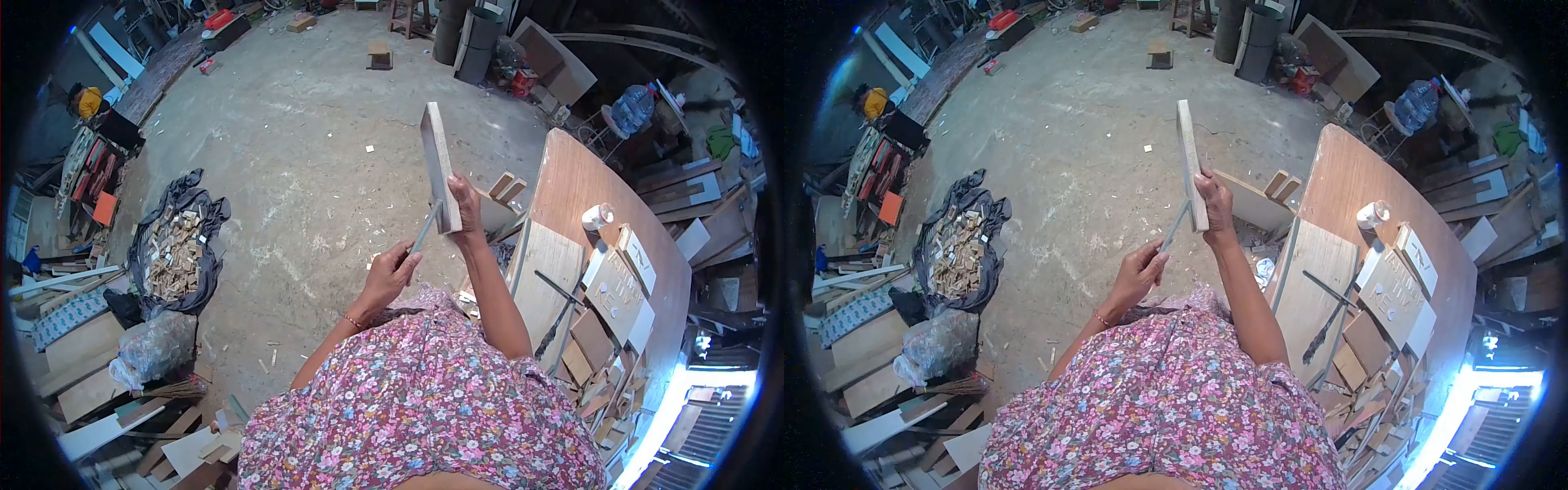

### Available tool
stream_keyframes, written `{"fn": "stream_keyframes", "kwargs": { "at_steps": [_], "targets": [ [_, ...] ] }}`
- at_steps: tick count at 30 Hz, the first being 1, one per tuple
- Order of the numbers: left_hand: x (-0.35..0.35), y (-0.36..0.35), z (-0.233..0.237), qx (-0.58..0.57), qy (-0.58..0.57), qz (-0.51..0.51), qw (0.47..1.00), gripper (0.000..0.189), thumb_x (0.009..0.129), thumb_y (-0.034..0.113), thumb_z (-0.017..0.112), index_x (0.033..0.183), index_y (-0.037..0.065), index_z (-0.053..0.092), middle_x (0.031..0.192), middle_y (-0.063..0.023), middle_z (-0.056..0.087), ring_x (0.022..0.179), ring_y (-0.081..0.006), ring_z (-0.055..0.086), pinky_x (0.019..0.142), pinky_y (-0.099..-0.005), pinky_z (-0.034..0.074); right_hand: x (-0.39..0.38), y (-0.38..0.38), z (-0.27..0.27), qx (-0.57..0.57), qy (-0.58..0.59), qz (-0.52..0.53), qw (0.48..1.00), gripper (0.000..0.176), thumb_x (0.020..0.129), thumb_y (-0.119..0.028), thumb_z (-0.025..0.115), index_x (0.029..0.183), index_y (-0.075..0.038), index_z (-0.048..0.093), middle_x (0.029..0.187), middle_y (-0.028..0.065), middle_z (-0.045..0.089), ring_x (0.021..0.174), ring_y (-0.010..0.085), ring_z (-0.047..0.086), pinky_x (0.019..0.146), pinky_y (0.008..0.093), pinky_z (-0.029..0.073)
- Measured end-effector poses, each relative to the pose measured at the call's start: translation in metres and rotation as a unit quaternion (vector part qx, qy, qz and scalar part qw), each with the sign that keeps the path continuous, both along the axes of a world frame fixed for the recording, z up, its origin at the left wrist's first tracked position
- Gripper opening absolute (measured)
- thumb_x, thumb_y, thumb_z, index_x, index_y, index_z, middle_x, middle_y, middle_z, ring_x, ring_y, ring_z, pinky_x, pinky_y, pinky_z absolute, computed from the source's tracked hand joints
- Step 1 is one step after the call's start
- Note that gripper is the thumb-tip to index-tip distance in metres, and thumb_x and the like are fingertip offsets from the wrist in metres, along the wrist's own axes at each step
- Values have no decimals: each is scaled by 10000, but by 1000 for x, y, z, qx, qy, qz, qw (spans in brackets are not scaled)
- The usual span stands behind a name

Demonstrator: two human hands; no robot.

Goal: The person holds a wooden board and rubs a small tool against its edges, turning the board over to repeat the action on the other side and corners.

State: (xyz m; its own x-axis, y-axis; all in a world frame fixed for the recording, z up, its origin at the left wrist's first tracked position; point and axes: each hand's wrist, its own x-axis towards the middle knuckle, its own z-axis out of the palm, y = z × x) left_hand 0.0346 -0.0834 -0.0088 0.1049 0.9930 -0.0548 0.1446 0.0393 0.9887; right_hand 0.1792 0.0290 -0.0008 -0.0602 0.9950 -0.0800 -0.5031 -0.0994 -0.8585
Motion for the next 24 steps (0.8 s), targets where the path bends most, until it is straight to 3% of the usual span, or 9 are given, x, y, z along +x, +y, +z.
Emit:
{"fn": "stream_keyframes", "kwargs": {
  "at_steps": [1,4,11,17,19,24],
  "targets": [
    [1,2,-1,-60,-88,3,994,256,874,193,498,1001,-25,537,560,-41,481,478,-70,442,448,-215,371,-1,-2,-3,-1,-10,4,1000,480,732,-278,614,1108,9,530,796,-7,526,640,56,450,554,188,366],
    [1,13,-3,-105,-175,3,979,218,897,214,460,869,5,513,583,-3,490,483,-83,490,444,-210,396,-9,-13,5,-6,-5,23,1000,478,730,-279,618,1104,7,533,806,-7,526,639,56,451,559,188,370],
    [0,26,7,-78,-200,2,977,200,912,196,425,925,17,512,627,12,464,522,-65,457,488,-199,414,-18,-27,8,-5,-44,65,997,486,736,-282,609,1126,-5,529,909,22,553,742,68,494,658,187,408],
    [-9,28,10,-20,-175,35,984,170,909,160,424,968,31,517,636,25,463,563,-46,439,519,-187,373,-13,-34,19,-7,-31,103,994,517,711,-276,609,1153,-23,522,971,48,552,780,79,510,678,190,411],
    [-15,30,9,48,-38,26,998,163,905,146,428,981,30,514,627,37,450,569,-34,426,523,-183,355,-11,-35,18,-8,-36,106,994,525,704,-269,607,1161,-28,519,996,58,553,791,83,516,682,191,412],
    [-13,27,28,32,2,61,998,153,904,138,426,958,46,535,608,37,451,556,-29,425,500,-191,343,-11,-40,19,45,-103,125,986,556,685,-259,605,1176,-19,505,1061,83,545,871,115,523,776,227,404]
  ]
}}
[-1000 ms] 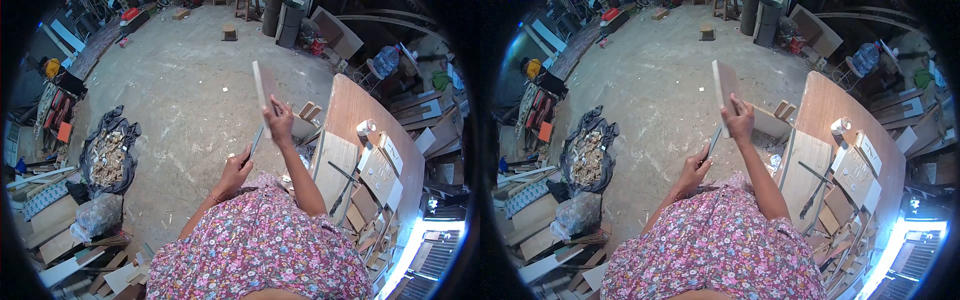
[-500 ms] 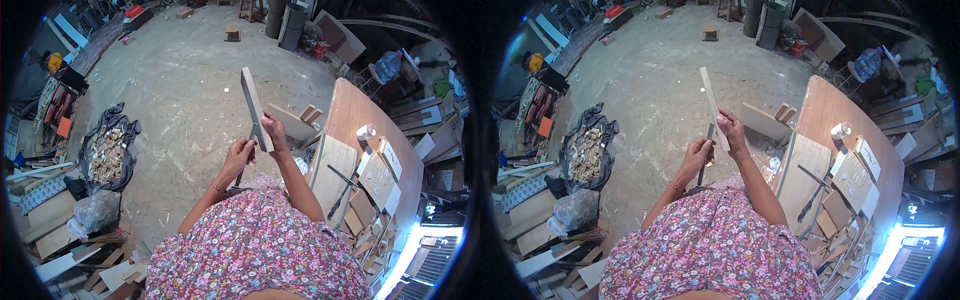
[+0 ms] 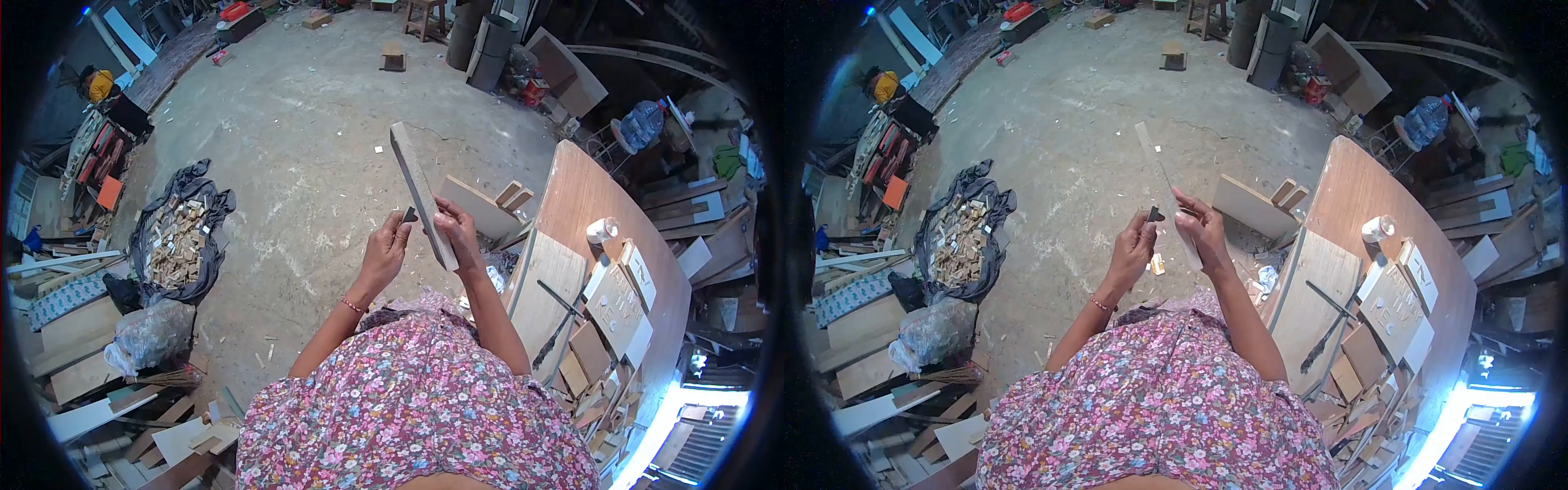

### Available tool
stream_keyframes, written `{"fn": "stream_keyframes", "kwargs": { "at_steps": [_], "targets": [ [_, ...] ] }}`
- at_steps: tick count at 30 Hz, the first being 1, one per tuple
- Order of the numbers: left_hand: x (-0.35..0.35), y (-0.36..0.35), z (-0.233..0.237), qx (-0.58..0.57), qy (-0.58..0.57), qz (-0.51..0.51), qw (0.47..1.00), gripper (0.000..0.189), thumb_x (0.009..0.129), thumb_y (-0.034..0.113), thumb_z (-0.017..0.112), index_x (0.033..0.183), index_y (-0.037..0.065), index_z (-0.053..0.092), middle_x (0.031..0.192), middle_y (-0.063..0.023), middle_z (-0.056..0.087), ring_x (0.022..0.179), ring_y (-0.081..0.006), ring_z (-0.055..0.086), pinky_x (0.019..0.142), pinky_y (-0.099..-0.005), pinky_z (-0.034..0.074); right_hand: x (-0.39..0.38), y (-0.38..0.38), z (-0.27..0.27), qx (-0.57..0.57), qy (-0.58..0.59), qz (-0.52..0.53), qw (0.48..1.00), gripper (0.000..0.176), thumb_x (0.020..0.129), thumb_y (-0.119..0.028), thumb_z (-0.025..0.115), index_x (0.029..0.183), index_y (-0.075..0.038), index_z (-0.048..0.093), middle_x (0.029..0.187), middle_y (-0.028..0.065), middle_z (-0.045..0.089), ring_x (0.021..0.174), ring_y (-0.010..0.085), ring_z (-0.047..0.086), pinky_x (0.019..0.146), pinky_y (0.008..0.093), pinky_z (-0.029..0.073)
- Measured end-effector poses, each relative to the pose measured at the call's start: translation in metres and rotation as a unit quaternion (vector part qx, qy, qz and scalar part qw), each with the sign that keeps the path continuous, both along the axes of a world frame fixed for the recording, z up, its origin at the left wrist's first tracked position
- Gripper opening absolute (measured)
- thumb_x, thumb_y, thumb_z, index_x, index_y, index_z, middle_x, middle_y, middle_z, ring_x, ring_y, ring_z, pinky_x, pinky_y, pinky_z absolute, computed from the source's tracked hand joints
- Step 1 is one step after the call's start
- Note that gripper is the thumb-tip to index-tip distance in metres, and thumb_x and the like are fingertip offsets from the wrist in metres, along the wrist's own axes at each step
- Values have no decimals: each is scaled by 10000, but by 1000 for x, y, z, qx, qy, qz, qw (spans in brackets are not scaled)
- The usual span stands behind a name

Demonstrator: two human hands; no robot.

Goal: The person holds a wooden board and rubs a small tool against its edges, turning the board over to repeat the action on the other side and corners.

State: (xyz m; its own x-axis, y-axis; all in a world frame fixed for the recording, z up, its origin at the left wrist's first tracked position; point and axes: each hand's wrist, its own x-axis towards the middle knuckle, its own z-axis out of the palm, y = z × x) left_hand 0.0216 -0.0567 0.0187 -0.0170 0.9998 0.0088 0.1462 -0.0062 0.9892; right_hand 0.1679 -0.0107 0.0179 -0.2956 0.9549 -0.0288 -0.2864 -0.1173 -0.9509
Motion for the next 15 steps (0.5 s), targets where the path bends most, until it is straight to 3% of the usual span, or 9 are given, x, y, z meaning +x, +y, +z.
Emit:
{"fn": "stream_keyframes", "kwargs": {
  "at_steps": [1,5,7,8,10,11,15],
  "targets": [
    [0,-1,2,10,18,25,999,152,903,138,424,942,52,543,600,36,450,553,-28,432,489,-199,343,0,-1,3,-1,-9,7,1000,552,684,-244,609,1182,-29,503,1078,85,538,937,118,500,838,246,377],
    [-6,0,-3,-4,13,36,999,128,888,123,437,921,44,532,579,3,469,522,-57,451,472,-244,359,-2,-9,17,38,-29,-8,999,534,671,-234,628,1154,-29,529,1087,103,539,997,142,487,871,274,364],
    [-12,1,-9,124,130,43,983,131,861,128,462,906,14,508,590,-139,499,526,-230,533,494,-345,393,1,-8,11,130,-145,-37,980,518,650,-257,662,1117,-54,564,1045,120,551,994,193,506,878,305,373],
    [-12,1,-9,134,131,43,981,131,861,128,462,906,14,508,590,-139,499,526,-230,533,494,-345,393,0,-11,14,140,-143,-39,979,518,650,-257,662,1117,-54,564,1045,120,551,994,193,506,878,305,373],
    [-10,-1,-10,148,191,87,967,83,828,82,466,848,9,500,665,-197,535,612,-348,545,524,-392,404,-6,-21,25,211,-271,-68,937,511,629,-302,686,1084,-88,592,985,132,558,984,241,515,882,329,379],
    [-10,-1,-13,151,195,87,965,66,805,62,474,805,2,502,685,-213,536,655,-383,538,532,-420,403,-9,-23,24,216,-271,-71,935,511,629,-302,686,1084,-88,592,985,132,558,984,241,515,882,329,379],
    [2,-25,-16,169,211,-12,963,47,770,41,498,794,2,502,661,-202,535,627,-364,548,525,-417,416,-14,-11,22,161,-307,-67,936,510,627,-335,685,1083,-123,599,1014,149,544,974,256,524,863,334,400]
  ]
}}
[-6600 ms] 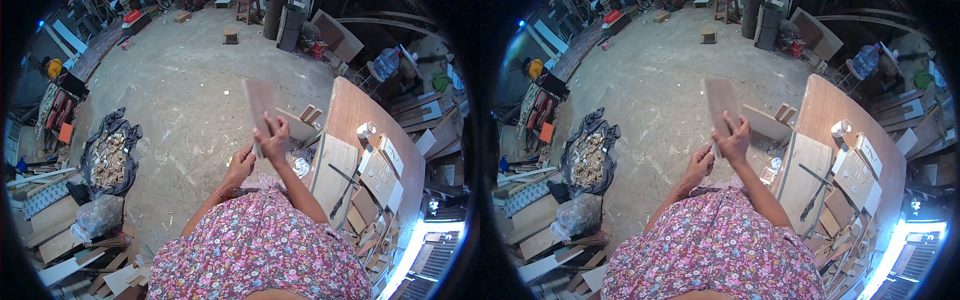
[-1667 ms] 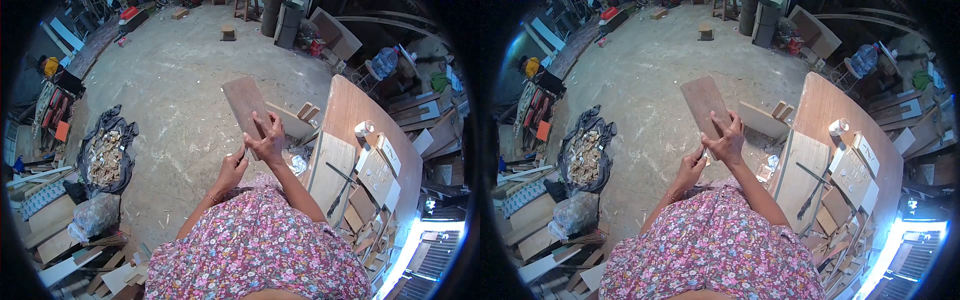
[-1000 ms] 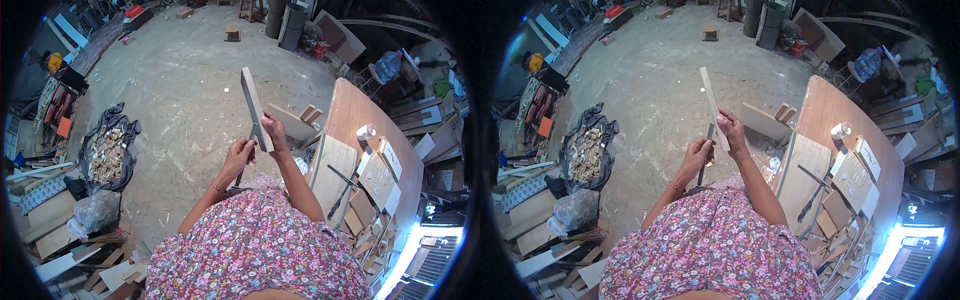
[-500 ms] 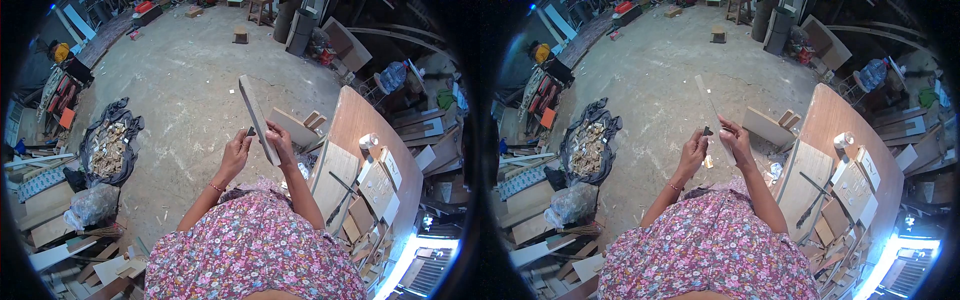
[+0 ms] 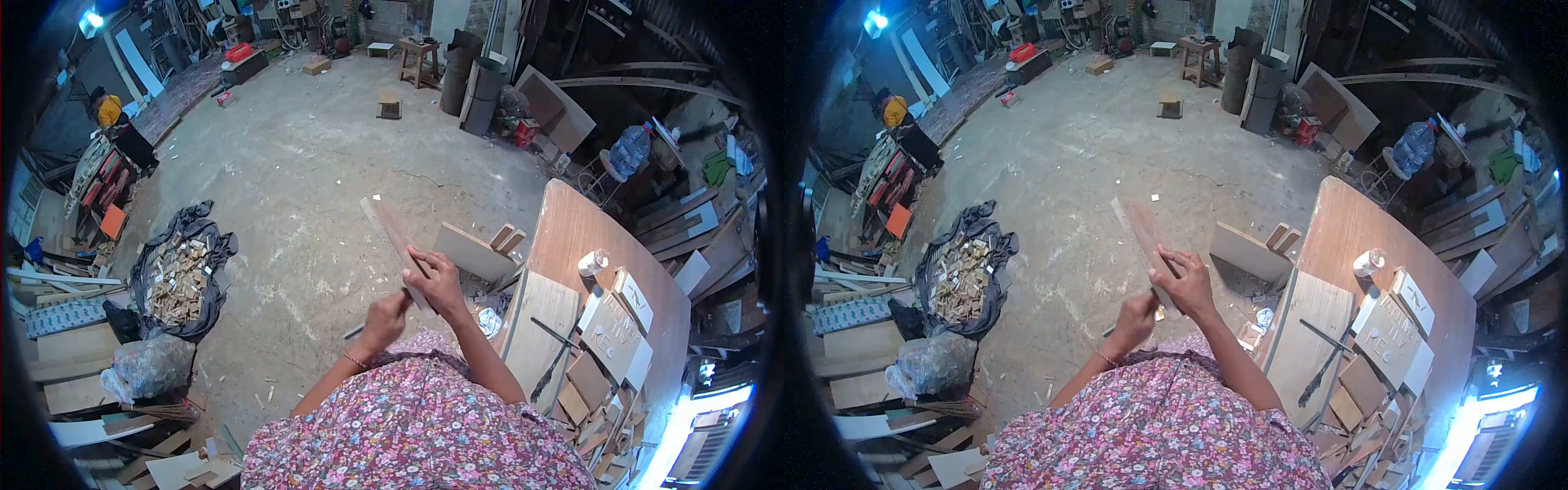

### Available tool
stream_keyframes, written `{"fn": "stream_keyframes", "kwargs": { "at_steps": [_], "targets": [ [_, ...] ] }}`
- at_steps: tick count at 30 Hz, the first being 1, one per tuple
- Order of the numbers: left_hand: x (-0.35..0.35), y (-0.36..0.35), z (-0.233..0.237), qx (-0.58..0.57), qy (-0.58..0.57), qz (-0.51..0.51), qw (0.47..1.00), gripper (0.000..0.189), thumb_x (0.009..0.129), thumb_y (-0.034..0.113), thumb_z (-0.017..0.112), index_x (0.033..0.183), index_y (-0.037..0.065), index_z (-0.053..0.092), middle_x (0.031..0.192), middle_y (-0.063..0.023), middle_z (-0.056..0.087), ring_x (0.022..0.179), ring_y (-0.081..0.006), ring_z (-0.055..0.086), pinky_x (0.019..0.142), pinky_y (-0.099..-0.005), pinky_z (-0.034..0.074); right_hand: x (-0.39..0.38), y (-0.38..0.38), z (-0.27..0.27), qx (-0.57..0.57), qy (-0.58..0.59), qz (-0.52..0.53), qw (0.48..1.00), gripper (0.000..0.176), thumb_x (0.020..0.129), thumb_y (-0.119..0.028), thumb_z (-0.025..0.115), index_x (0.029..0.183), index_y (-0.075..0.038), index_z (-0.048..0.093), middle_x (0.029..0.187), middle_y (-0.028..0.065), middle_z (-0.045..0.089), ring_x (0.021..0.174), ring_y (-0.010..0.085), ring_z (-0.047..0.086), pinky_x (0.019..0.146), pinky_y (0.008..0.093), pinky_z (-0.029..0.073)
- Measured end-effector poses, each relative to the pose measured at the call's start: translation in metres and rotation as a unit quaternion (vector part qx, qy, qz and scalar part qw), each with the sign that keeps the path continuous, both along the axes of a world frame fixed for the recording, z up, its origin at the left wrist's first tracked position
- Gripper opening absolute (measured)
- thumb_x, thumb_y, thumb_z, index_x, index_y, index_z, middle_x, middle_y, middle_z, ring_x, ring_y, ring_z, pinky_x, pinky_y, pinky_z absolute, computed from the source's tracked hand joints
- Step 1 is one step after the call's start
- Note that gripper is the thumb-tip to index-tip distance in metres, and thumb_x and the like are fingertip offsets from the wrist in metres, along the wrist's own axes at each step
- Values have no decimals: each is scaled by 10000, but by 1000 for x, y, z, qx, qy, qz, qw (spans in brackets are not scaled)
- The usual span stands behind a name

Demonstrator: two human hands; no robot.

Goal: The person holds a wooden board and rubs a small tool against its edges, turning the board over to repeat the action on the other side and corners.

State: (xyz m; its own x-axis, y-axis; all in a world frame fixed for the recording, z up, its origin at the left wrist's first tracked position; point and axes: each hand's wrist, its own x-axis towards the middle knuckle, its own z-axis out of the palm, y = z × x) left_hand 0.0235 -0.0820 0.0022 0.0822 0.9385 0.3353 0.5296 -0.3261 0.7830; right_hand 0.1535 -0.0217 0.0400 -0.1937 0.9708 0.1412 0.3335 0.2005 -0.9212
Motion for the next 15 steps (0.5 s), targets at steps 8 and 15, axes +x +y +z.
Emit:
{"fn": "stream_keyframes", "kwargs": {
  "at_steps": [8,15],
  "targets": [
    [-13,5,1,-41,-65,124,989,139,737,20,445,790,-24,566,684,-222,565,640,-383,564,529,-406,432,-11,-29,0,45,-75,17,996,487,628,-322,681,1059,-106,608,959,153,555,955,271,530,857,344,406],
    [2,-4,-6,-86,-84,21,992,95,712,4,462,737,-48,538,671,-255,538,654,-378,570,567,-394,436,-11,-9,0,28,-61,-19,998,503,634,-312,674,1083,-100,593,1004,145,570,967,254,528,868,329,400]
  ]
}}
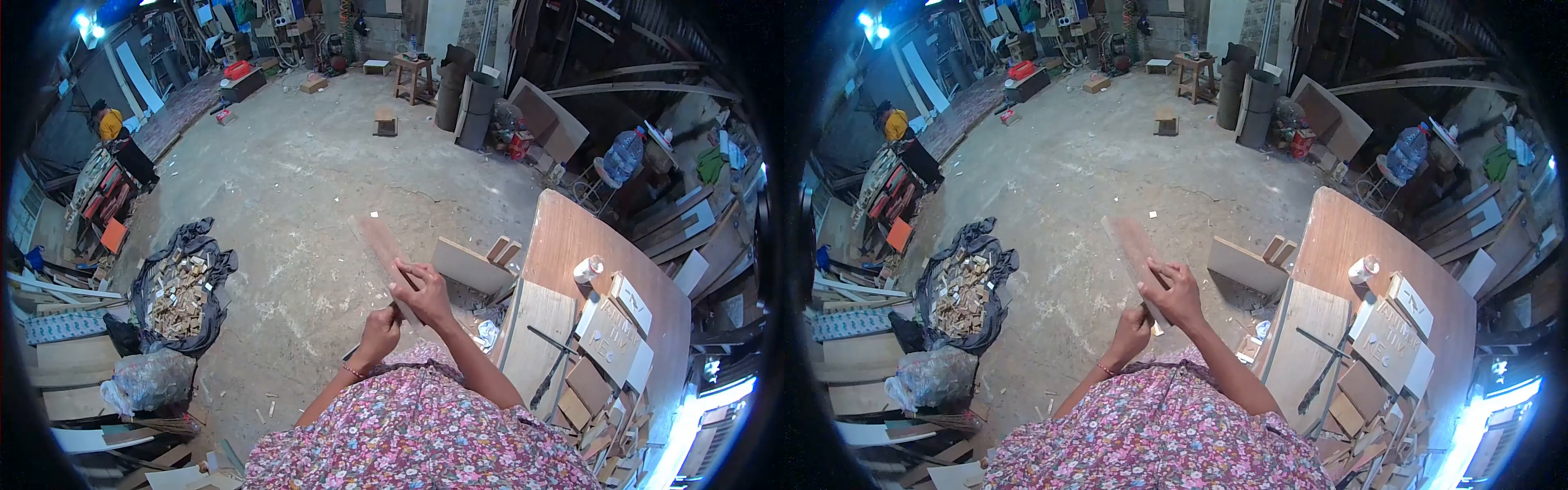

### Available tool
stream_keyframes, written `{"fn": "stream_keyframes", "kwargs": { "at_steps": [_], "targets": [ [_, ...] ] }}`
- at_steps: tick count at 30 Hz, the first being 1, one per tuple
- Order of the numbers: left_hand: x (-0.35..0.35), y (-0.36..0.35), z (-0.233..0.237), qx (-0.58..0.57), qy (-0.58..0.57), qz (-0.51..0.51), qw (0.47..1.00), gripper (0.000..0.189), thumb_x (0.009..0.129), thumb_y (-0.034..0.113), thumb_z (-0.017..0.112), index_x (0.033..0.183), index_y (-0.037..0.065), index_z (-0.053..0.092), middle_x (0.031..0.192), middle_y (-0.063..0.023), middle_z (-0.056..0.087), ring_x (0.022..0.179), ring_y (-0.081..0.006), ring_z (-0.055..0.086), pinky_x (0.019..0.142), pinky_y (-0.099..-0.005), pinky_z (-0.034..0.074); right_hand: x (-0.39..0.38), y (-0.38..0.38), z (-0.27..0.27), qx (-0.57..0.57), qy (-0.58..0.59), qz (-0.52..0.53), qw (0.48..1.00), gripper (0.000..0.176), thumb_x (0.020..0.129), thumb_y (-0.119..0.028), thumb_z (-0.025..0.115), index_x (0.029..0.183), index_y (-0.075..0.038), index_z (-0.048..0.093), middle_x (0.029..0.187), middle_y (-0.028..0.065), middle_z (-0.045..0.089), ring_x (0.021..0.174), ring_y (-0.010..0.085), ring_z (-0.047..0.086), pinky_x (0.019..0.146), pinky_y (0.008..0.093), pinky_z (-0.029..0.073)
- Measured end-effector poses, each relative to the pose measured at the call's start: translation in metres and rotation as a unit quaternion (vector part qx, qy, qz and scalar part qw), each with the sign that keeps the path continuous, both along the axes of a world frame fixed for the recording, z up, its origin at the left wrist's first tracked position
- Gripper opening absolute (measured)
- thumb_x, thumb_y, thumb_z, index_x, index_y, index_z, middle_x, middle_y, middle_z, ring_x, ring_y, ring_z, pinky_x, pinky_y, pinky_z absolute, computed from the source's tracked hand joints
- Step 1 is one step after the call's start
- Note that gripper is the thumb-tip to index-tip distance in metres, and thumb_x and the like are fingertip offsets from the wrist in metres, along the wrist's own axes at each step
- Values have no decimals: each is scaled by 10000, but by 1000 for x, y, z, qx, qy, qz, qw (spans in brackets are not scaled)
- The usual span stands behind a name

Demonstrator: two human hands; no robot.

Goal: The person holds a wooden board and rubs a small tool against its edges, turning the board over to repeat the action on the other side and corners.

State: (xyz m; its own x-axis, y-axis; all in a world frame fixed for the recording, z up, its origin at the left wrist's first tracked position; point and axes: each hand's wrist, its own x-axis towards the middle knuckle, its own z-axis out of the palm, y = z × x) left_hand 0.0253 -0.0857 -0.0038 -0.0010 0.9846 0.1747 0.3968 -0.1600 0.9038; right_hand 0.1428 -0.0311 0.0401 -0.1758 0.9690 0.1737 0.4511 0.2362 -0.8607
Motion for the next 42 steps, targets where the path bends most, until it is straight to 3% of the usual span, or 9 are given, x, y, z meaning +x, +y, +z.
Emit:
{"fn": "stream_keyframes", "kwargs": {
  "at_steps": [6,10,12,15,17,20,25,31,42],
  "targets": [
    [-16,7,-3,23,-55,135,989,140,719,24,470,788,-48,568,706,-222,594,648,-307,611,557,-380,442,-2,-23,1,-6,-35,61,997,525,613,-315,688,1081,-97,594,998,159,559,1001,275,505,877,354,394],
    [-22,3,7,-29,-19,92,995,151,717,24,457,778,-50,574,667,-206,595,608,-264,603,549,-350,437,-5,-17,-6,-19,31,65,997,523,610,-329,693,1077,-111,599,1033,163,538,1012,278,503,877,367,393],
    [-17,-1,-3,-46,13,9,999,137,727,-13,439,746,-59,566,579,-119,555,590,-92,511,516,-304,402,-5,-6,-1,-24,62,40,997,503,615,-325,690,1067,-119,607,1039,165,550,999,271,515,879,352,392],
    [-12,-2,-10,-40,-5,-14,999,144,717,-11,435,748,-49,570,558,-112,541,571,-93,502,505,-299,394,-6,1,4,-30,26,33,999,495,621,-318,688,1068,-122,608,1042,170,552,989,264,523,871,331,399],
    [-12,-3,-12,-27,16,31,999,140,680,-13,435,730,-64,555,621,-214,562,559,-250,584,528,-352,425,-6,-3,2,-28,19,40,999,502,616,-322,690,1071,-127,606,1042,172,549,988,265,523,868,334,401],
    [-19,2,1,17,-76,146,986,133,679,-7,449,727,-60,561,619,-185,586,549,-252,580,522,-352,425,-6,-20,4,-45,-11,74,996,523,604,-331,693,1080,-134,601,1036,168,545,987,267,521,863,337,404],
    [-15,1,-4,14,-31,34,999,82,674,-34,440,684,-64,515,560,-210,507,482,-235,515,487,-352,388,-7,-8,7,-15,6,50,999,509,607,-325,689,1070,-132,607,1035,161,540,963,275,532,862,337,405],
    [-12,1,-2,-25,-33,105,994,116,697,20,457,684,-81,512,589,-245,509,489,-259,542,479,-369,388,-9,-11,8,-28,3,19,999,509,614,-317,682,1085,-145,598,1072,176,530,995,279,521,871,337,400],
    [-18,4,-17,-21,-38,35,998,93,731,-31,445,702,-48,532,557,-33,506,542,-95,455,486,-282,379,-13,0,2,-9,21,31,999,497,616,-325,683,1074,-149,604,1034,166,546,991,281,524,863,334,405]
  ]
}}
